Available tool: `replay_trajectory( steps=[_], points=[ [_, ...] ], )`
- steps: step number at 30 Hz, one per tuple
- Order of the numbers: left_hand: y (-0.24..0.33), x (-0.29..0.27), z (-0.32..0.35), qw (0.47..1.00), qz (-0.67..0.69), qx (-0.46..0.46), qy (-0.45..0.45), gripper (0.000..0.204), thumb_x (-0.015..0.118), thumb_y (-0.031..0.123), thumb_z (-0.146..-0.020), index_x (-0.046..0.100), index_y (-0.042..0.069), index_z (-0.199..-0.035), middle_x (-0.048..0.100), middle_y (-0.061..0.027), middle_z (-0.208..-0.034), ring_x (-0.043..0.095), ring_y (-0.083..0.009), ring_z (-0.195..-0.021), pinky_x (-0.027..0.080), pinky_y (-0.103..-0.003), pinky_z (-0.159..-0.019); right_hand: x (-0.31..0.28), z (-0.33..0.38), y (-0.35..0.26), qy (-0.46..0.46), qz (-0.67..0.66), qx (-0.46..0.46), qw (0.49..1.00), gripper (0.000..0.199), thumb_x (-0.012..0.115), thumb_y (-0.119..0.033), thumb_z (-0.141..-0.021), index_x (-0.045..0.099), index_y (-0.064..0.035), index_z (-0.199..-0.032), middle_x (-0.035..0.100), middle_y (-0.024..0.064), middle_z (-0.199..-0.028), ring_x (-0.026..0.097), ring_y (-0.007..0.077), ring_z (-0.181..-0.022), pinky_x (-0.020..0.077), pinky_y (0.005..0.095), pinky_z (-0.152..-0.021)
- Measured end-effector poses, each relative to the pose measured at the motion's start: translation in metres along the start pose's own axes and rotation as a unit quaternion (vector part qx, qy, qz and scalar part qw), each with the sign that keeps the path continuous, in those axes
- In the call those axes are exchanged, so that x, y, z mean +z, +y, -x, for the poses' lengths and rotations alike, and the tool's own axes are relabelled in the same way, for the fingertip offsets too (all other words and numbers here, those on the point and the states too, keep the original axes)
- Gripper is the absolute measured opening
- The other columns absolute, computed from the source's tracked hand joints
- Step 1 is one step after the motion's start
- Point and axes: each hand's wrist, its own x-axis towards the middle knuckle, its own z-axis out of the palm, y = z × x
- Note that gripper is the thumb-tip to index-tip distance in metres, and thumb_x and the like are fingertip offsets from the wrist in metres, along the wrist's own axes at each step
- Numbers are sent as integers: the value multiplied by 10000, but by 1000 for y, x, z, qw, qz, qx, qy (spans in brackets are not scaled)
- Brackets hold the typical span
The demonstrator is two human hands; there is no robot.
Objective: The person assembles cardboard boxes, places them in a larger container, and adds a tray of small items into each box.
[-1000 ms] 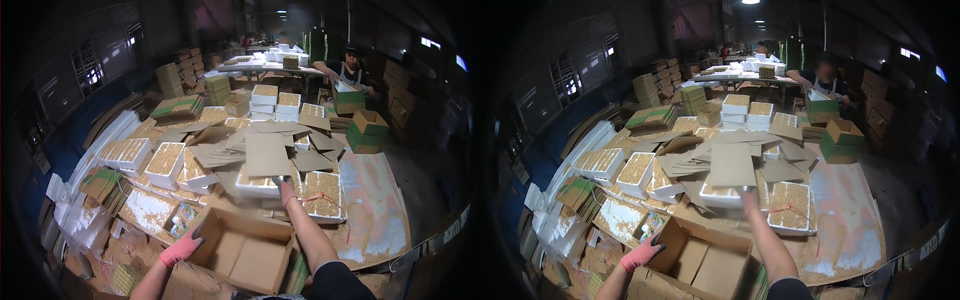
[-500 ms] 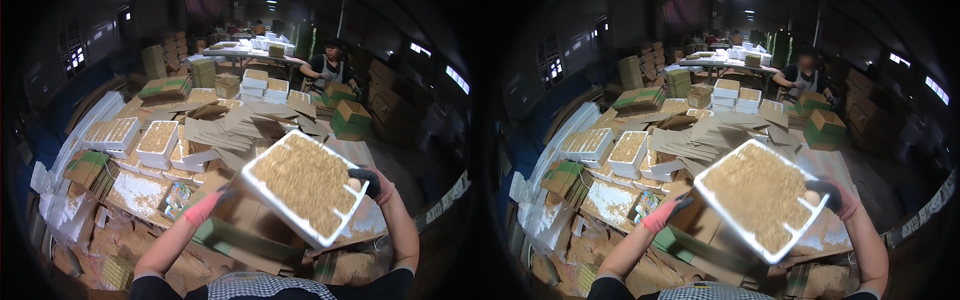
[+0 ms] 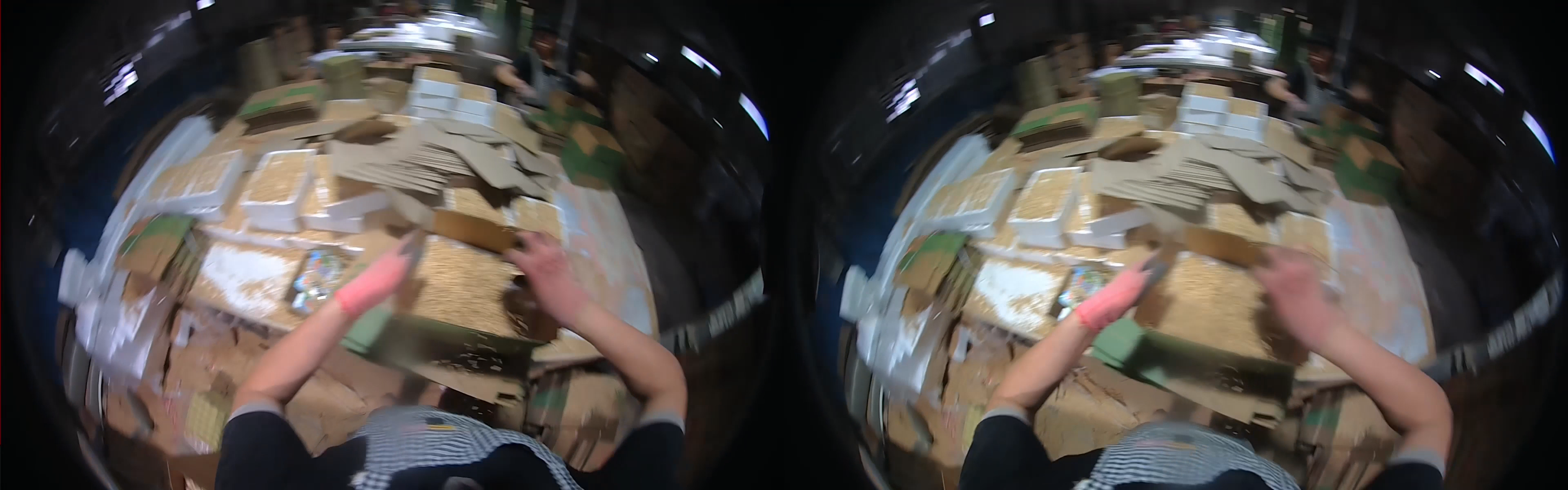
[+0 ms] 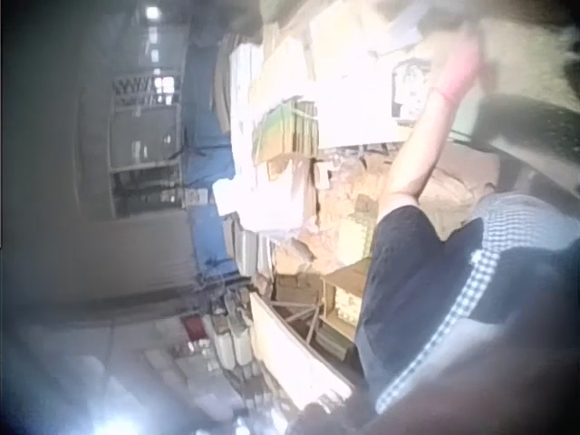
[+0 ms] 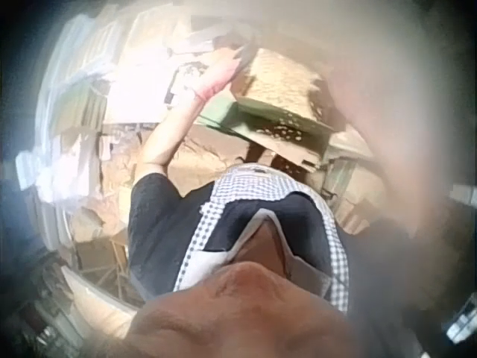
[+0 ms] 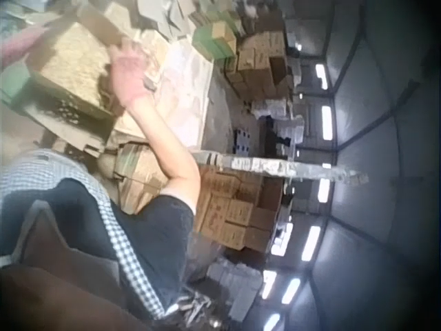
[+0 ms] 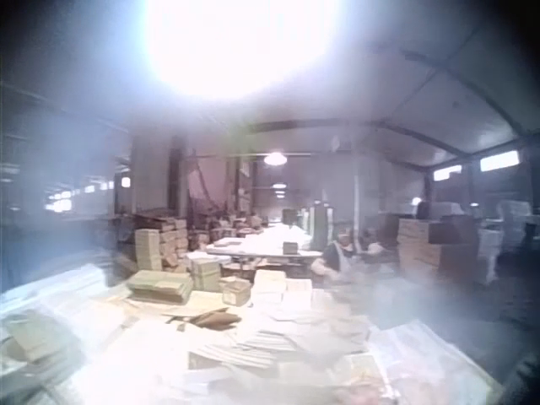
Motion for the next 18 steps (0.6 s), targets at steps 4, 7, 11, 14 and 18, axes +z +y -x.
replay_trajectory(
  steps=[4,7,11,14,18],
  points=[
    [8,-11,-12,996,-38,-64,-39,511,484,294,-990,433,-22,-1389,566,-100,-1270,523,-179,-1152,412,-292,-989,102,-15,-13,-237,-202,-41,949,368,690,-206,-762,584,0,-1048,603,239,-1101,623,395,-986,519,471,-833],
    [5,-19,5,993,50,-107,23,475,493,274,-988,459,-33,-1349,588,-63,-1145,523,-152,-1027,423,-292,-930,59,-25,-21,-300,-176,-60,936,364,605,-269,-842,587,-52,-1134,579,212,-1213,604,373,-1080,494,460,-909],
    [49,1,12,983,40,-176,-20,445,508,309,-991,516,-28,-1282,589,-83,-1167,523,-162,-1029,419,-305,-931,56,64,73,277,-408,146,858,455,658,-202,-855,519,-95,-1275,564,134,-1204,585,266,-1088,486,385,-927],
    [40,13,22,983,-25,-178,37,424,522,310,-991,535,-19,-1258,598,-60,-1129,531,-157,-1021,425,-295,-904,184,197,214,260,-167,452,837,674,729,-311,-805,449,-30,-1350,505,203,-1341,479,336,-1264,433,386,-1008],
    [48,20,11,975,45,-216,22,412,531,282,-989,531,-6,-1284,589,-61,-1167,536,-145,-1041,426,-278,-911,318,390,258,124,-9,736,665,847,686,-531,-792,396,35,-1351,459,255,-1295,407,432,-1195,310,524,-1048]
  ],
)
